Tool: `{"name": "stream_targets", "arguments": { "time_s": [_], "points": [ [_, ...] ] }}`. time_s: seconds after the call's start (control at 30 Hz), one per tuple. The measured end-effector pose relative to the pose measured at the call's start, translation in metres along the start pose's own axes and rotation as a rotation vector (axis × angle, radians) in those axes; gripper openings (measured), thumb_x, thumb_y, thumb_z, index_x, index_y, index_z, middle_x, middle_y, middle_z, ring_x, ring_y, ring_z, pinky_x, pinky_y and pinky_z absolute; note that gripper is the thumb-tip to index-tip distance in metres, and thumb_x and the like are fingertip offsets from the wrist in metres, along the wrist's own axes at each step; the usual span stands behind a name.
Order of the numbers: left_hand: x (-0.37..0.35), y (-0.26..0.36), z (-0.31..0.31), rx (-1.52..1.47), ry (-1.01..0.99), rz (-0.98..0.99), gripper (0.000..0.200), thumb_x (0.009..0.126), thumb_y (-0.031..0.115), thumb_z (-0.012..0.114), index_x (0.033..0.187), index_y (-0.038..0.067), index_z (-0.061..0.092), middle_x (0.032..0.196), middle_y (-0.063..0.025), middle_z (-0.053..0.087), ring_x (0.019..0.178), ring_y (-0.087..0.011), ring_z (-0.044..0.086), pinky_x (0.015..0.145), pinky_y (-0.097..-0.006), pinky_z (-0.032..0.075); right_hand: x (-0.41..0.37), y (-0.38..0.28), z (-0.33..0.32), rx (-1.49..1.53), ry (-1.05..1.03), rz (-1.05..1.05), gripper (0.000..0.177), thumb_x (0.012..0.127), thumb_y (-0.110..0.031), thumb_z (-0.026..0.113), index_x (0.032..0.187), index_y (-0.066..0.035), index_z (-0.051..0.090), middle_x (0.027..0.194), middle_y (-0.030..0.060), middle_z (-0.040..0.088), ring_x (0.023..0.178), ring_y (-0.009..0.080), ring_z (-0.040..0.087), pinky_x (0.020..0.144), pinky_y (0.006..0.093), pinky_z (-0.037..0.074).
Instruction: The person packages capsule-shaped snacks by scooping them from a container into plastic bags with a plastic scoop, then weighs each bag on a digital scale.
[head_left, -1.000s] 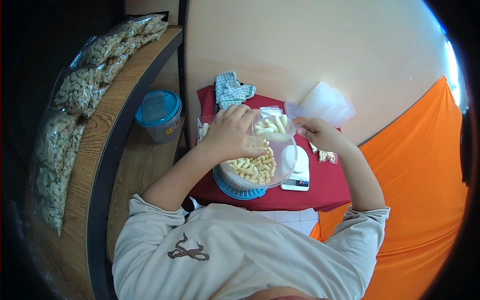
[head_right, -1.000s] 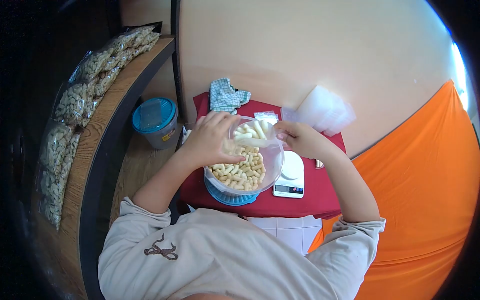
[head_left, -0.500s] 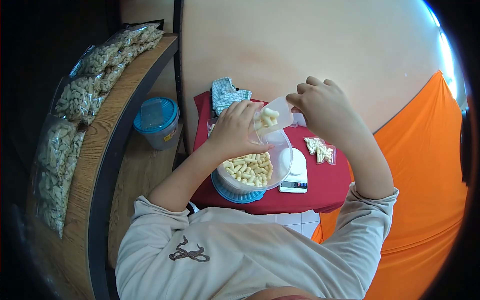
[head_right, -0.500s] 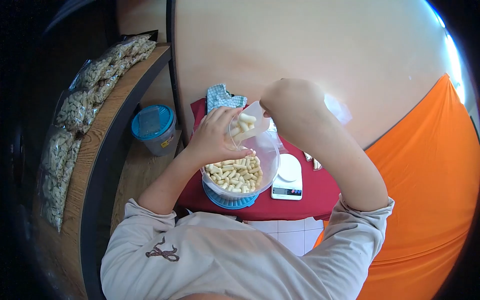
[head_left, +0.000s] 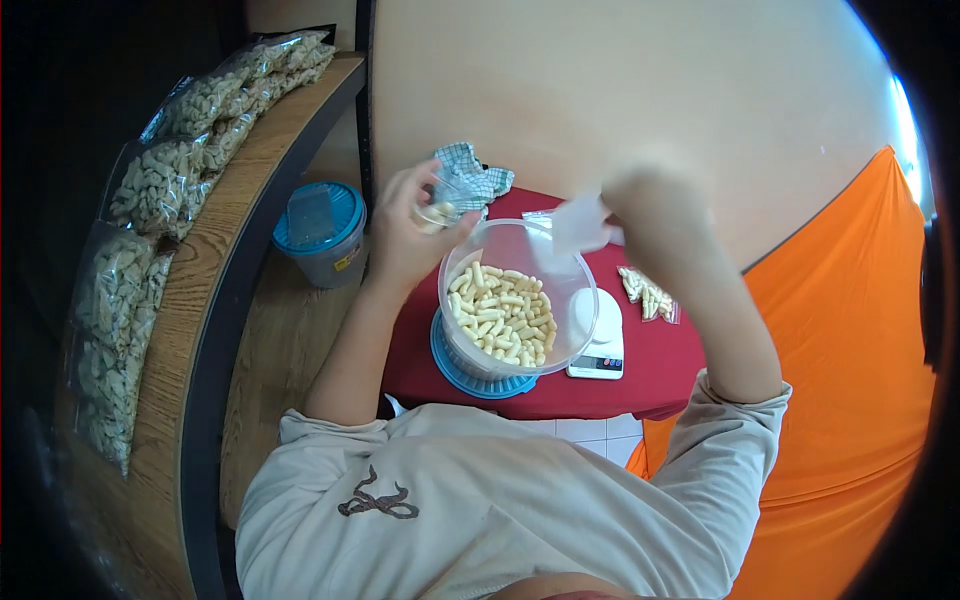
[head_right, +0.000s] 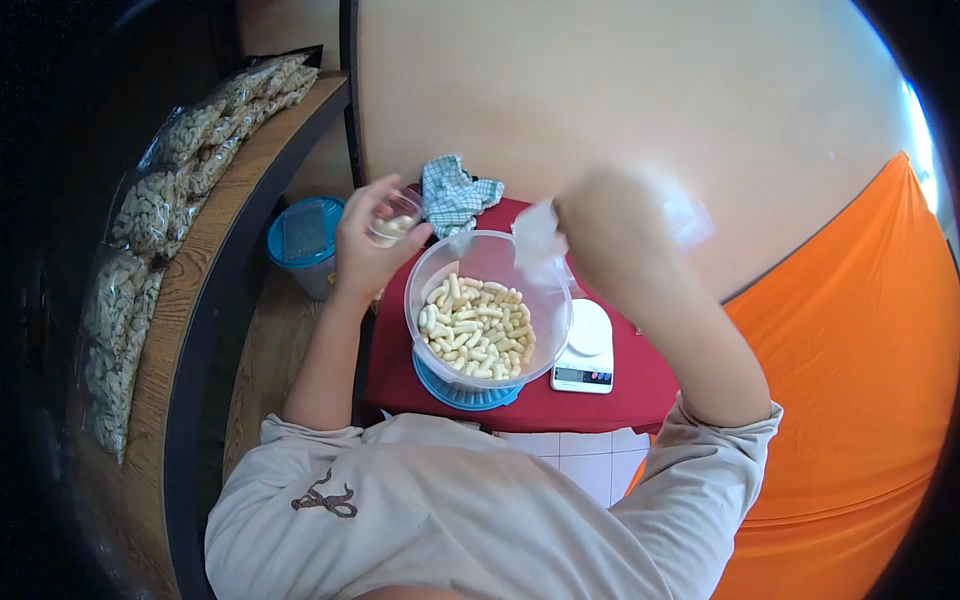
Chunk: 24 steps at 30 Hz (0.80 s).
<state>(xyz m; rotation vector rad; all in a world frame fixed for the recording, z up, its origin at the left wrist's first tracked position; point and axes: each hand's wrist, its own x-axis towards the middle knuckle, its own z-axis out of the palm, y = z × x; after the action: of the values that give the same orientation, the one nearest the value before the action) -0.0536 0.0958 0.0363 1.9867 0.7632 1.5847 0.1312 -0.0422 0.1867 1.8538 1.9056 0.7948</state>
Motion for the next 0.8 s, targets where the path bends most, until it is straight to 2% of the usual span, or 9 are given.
{"name": "stream_targets", "arguments": {
  "time_s": [0.03, 0.1, 0.23, 0.3, 0.37, 0.4, 0.53, 0.67, 0.8],
  "points": [
    [-0.002, -0.010, -0.002, 0.000, -0.002, -0.007, 0.060, 0.067, 0.025, 0.077, 0.118, 0.002, 0.054, 0.101, -0.0078, 0.057, 0.081, -0.0149, 0.056, 0.073, -0.0277, 0.047, 0.005, -0.013, 0.010, 0.064, -0.244, -0.031, 0.016, 0.077, -0.015, 0.061, 0.093, -0.016, 0.065, 0.086, 0.0011, 0.062, 0.091, 0.0198, 0.058, 0.069, 0.0327, 0.048],
    [-0.008, -0.032, -0.003, -0.940, 0.012, -0.253, 0.066, 0.073, 0.034, 0.071, 0.123, -0.003, 0.049, 0.102, -0.0091, 0.056, 0.081, -0.0145, 0.056, 0.073, -0.0275, 0.048, 0.012, -0.034, 0.069, 0.182, -0.400, -0.193, 0.016, 0.078, -0.017, 0.061, 0.094, -0.018, 0.066, 0.089, 0.0018, 0.063, 0.093, 0.0195, 0.058, 0.069, 0.0347, 0.049],
    [-0.009, -0.033, -0.020, -0.965, 0.045, -0.369, 0.074, 0.077, 0.047, 0.063, 0.124, -0.006, 0.044, 0.104, -0.0107, 0.055, 0.080, -0.0149, 0.057, 0.077, -0.0287, 0.049, 0.007, -0.080, 0.135, 0.338, -0.408, -0.255, 0.018, 0.080, -0.020, 0.061, 0.095, -0.010, 0.065, 0.092, 0.0090, 0.065, 0.095, 0.0256, 0.059, 0.074, 0.0397, 0.050],
    [-0.010, -0.035, -0.017, -1.015, 0.076, -0.422, 0.074, 0.072, 0.044, 0.069, 0.124, -0.004, 0.046, 0.105, -0.0103, 0.055, 0.085, -0.0168, 0.056, 0.077, -0.0317, 0.048, 0.006, -0.090, 0.154, 0.570, -0.576, -0.265, 0.017, 0.082, -0.020, 0.059, 0.095, -0.010, 0.063, 0.091, 0.0120, 0.065, 0.090, 0.0286, 0.061, 0.073, 0.0411, 0.049],
    [-0.015, -0.019, -0.008, 0.033, 0.102, 0.034, 0.074, 0.065, 0.038, 0.076, 0.122, 0.000, 0.049, 0.106, -0.0111, 0.055, 0.092, -0.0199, 0.055, 0.079, -0.0347, 0.046, 0.006, -0.093, 0.155, 0.697, -0.611, -0.270, 0.016, 0.083, -0.019, 0.058, 0.095, -0.010, 0.062, 0.090, 0.0132, 0.064, 0.088, 0.0298, 0.062, 0.072, 0.0417, 0.048],
    [-0.019, -0.013, -0.004, 0.111, 0.103, 0.115, 0.075, 0.059, 0.031, 0.080, 0.121, 0.003, 0.050, 0.106, -0.0125, 0.054, 0.098, -0.0243, 0.052, 0.083, -0.0368, 0.044, 0.006, -0.095, 0.156, 0.821, -0.646, -0.269, 0.015, 0.084, -0.019, 0.057, 0.096, -0.010, 0.061, 0.090, 0.0144, 0.064, 0.086, 0.0311, 0.062, 0.071, 0.0423, 0.048],
    [-0.033, -0.008, 0.014, 0.272, 0.007, 0.188, 0.075, 0.058, 0.032, 0.081, 0.120, 0.003, 0.050, 0.108, -0.0152, 0.053, 0.099, -0.0304, 0.052, 0.085, -0.0404, 0.043, 0.011, -0.090, 0.152, 1.016, -0.648, -0.235, 0.017, 0.087, -0.018, 0.055, 0.102, -0.010, 0.057, 0.093, 0.0139, 0.062, 0.088, 0.0317, 0.059, 0.076, 0.0422, 0.045],
    [-0.030, -0.010, 0.005, 0.222, 0.026, 0.161, 0.076, 0.057, 0.034, 0.081, 0.120, 0.003, 0.050, 0.108, -0.0158, 0.053, 0.100, -0.0315, 0.052, 0.086, -0.0409, 0.043, 0.011, -0.062, 0.140, 0.966, -0.388, -0.293, 0.018, 0.087, -0.011, 0.054, 0.106, -0.009, 0.055, 0.093, 0.0141, 0.062, 0.089, 0.0307, 0.056, 0.078, 0.0404, 0.045],
    [-0.020, 0.001, -0.016, 0.254, -0.186, 0.120, 0.082, 0.056, 0.046, 0.078, 0.121, 0.005, 0.049, 0.110, -0.0123, 0.053, 0.100, -0.0293, 0.052, 0.088, -0.0418, 0.040, 0.007, -0.021, 0.132, 1.123, -0.245, -0.223, 0.021, 0.086, -0.001, 0.053, 0.107, -0.003, 0.055, 0.093, 0.0140, 0.061, 0.089, 0.0275, 0.056, 0.078, 0.0363, 0.045]
  ]
}}
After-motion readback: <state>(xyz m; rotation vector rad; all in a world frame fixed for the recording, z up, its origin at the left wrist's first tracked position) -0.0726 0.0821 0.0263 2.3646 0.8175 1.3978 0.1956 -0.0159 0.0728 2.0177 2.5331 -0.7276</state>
